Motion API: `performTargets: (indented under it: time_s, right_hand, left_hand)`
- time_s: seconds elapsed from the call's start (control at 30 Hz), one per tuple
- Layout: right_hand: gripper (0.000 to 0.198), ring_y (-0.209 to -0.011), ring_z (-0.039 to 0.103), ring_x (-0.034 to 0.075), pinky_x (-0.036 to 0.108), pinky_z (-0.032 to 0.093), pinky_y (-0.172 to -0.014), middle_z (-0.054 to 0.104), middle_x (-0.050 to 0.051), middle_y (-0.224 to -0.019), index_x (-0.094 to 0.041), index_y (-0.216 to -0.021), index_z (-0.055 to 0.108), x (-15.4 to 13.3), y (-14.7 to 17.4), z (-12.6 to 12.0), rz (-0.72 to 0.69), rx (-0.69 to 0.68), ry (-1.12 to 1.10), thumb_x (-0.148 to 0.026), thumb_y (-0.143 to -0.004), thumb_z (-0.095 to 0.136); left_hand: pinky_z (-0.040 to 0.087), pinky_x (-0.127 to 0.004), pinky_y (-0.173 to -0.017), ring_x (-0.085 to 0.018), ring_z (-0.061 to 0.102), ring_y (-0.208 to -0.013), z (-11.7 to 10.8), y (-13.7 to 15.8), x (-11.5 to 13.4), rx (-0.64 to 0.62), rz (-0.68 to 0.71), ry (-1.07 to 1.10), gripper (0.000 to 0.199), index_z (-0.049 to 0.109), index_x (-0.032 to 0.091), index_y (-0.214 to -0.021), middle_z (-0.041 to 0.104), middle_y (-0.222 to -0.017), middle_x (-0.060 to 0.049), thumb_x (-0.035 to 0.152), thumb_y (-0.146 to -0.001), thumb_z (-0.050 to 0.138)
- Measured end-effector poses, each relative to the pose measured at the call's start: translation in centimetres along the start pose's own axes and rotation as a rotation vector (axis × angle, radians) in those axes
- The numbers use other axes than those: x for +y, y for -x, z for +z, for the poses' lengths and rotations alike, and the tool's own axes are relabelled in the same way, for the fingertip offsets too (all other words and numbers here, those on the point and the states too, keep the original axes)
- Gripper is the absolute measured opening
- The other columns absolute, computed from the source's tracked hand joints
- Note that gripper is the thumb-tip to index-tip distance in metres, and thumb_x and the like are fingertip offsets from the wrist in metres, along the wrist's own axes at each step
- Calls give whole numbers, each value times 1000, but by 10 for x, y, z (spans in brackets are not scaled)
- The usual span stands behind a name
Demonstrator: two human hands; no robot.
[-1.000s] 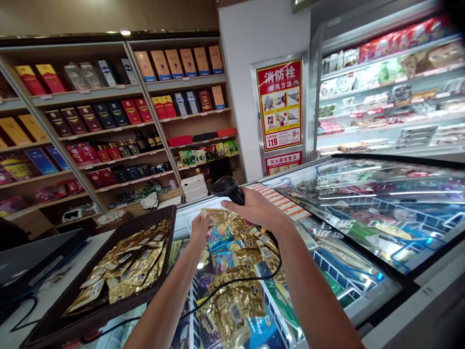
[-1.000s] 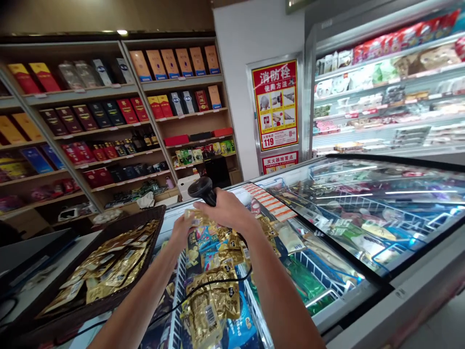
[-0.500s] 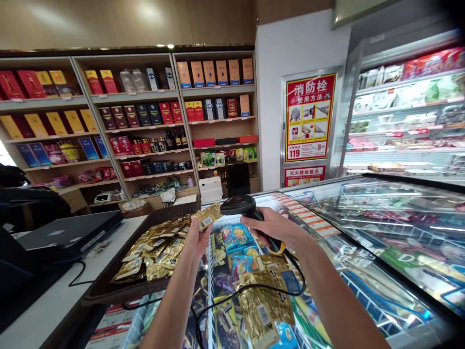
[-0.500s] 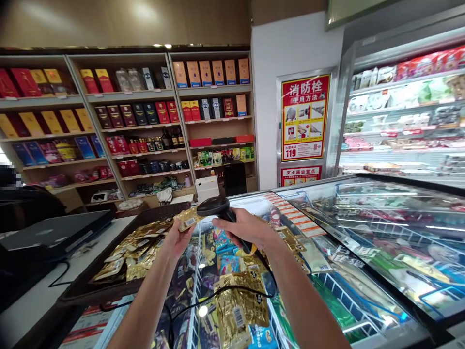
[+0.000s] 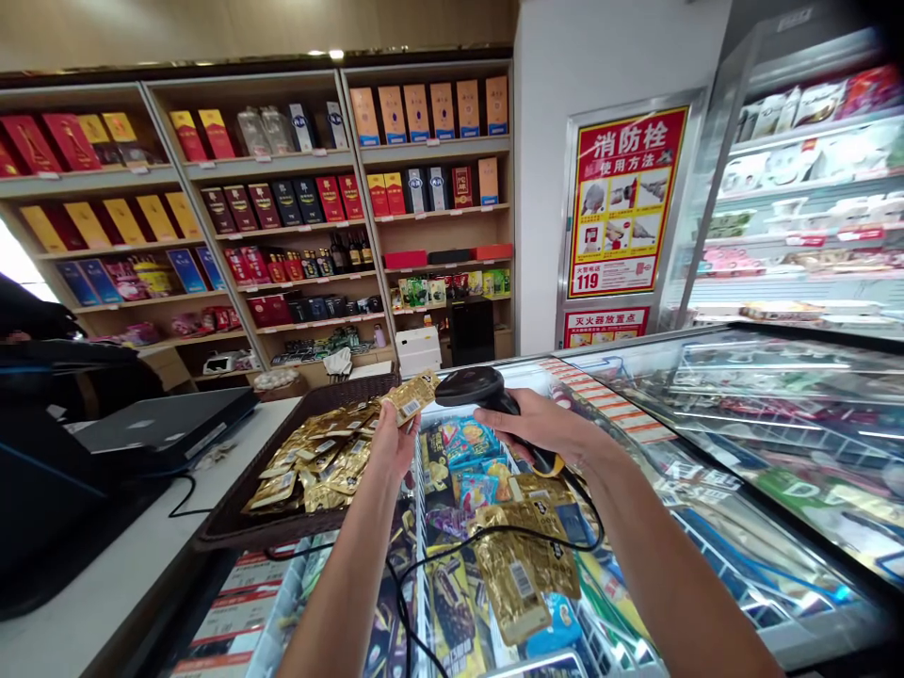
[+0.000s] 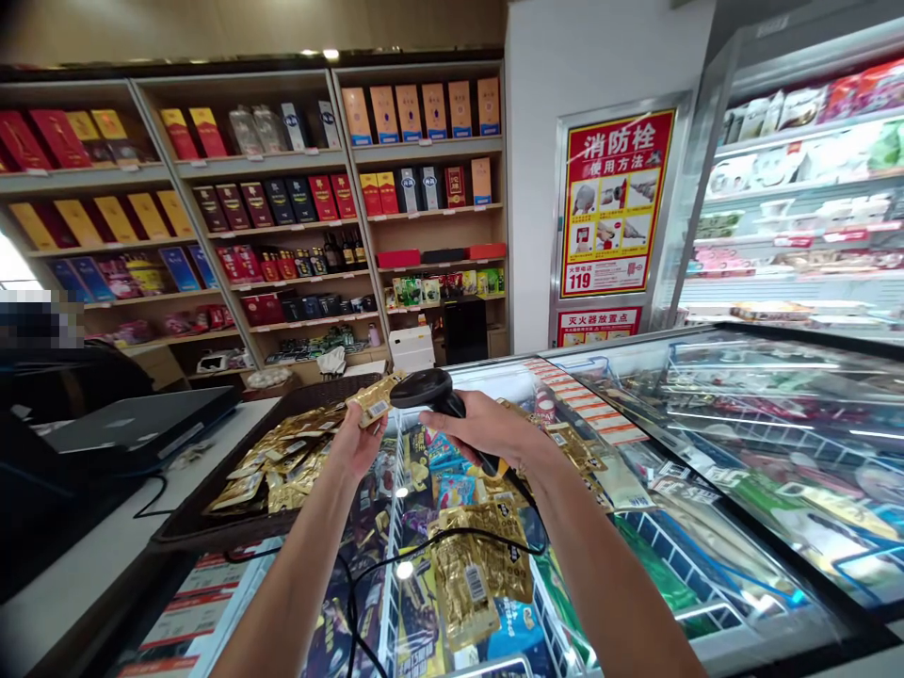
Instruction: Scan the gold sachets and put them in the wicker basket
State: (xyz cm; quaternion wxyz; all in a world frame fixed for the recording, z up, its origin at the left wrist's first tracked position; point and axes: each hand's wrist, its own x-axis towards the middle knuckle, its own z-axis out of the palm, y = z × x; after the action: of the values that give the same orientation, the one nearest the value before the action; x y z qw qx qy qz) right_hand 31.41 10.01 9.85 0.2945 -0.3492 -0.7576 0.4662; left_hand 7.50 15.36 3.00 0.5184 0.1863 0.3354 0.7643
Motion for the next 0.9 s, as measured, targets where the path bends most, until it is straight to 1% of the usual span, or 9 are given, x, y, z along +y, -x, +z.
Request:
performTargets:
  time_s: [0.13,0.27,0.33,0.43,0.57,0.63,0.7,0.83,0.9]
  right_hand:
    - [50,-39,42,8,23,30,-43,48,-4,-48,-20,-66,46,-1,1,0,6,18,8,-67,-80,59]
    - [48,-39,41,7,22,30,-43,49,-5,-51,-20,-67,46,-1,3,-2,-9,27,-29,-64,-81,60]
    - [48,-39,41,7,22,31,-43,48,-5,-51,-19,-66,46,-1,4,-3,1,34,-39,-62,-80,62]
    - [48,-40,42,7,22,32,-44,48,-5,-51,-19,-66,47,0,5,-6,13,57,-42,-62,-80,64]
    - [46,-39,43,7,23,34,-44,50,-4,-53,-19,-68,47,-1,8,-14,8,103,-45,-61,-80,64]
    - [46,-39,43,8,23,34,-43,50,-4,-50,-20,-66,46,-2,11,-20,17,138,-10,-60,-81,62]
    - [45,-39,44,9,23,35,-44,50,-4,-46,-20,-65,46,-3,14,-27,23,183,48,-59,-83,61]
    - [40,-40,46,10,25,38,-47,52,-3,-46,-21,-72,48,-1,19,-42,37,290,144,-56,-84,62]
    - [39,-41,48,11,26,39,-48,54,-2,-48,-21,-76,48,1,20,-48,53,335,162,-56,-83,62]
  left_hand:
    - [55,-26,-76,-12,67,-78,0,-1,-2,28,-28,26,23,64,26,-112,71,-95,-3,31,-98,46]
    - [58,-27,-74,-12,66,-71,-3,-8,5,182,-79,133,21,62,20,-105,69,-87,-4,29,-98,44]
    - [58,-24,-74,-12,67,-75,-7,-12,15,254,-67,183,22,61,19,-106,69,-88,-5,27,-99,42]
    - [58,-22,-74,-14,68,-89,-14,-14,31,269,-46,197,27,58,17,-117,69,-98,-9,31,-98,44]
    - [60,-31,-77,-24,65,-105,-15,-12,41,145,-170,183,57,47,8,-134,65,-113,-20,49,-94,45]
    - [60,-32,-77,-26,64,-108,-10,-8,35,52,-237,171,62,45,4,-134,63,-114,-24,50,-94,44]
    - [59,-31,-79,-25,65,-105,-2,-4,22,-26,-260,123,52,51,4,-127,64,-111,-22,45,-95,47]
    - [55,-29,-86,-17,66,-94,12,8,-21,-175,-190,-116,19,65,14,-98,66,-103,-11,30,-88,63]
    - [51,-28,-88,-16,64,-94,17,10,-49,-283,-177,-317,18,67,16,-91,67,-105,-8,30,-80,72]
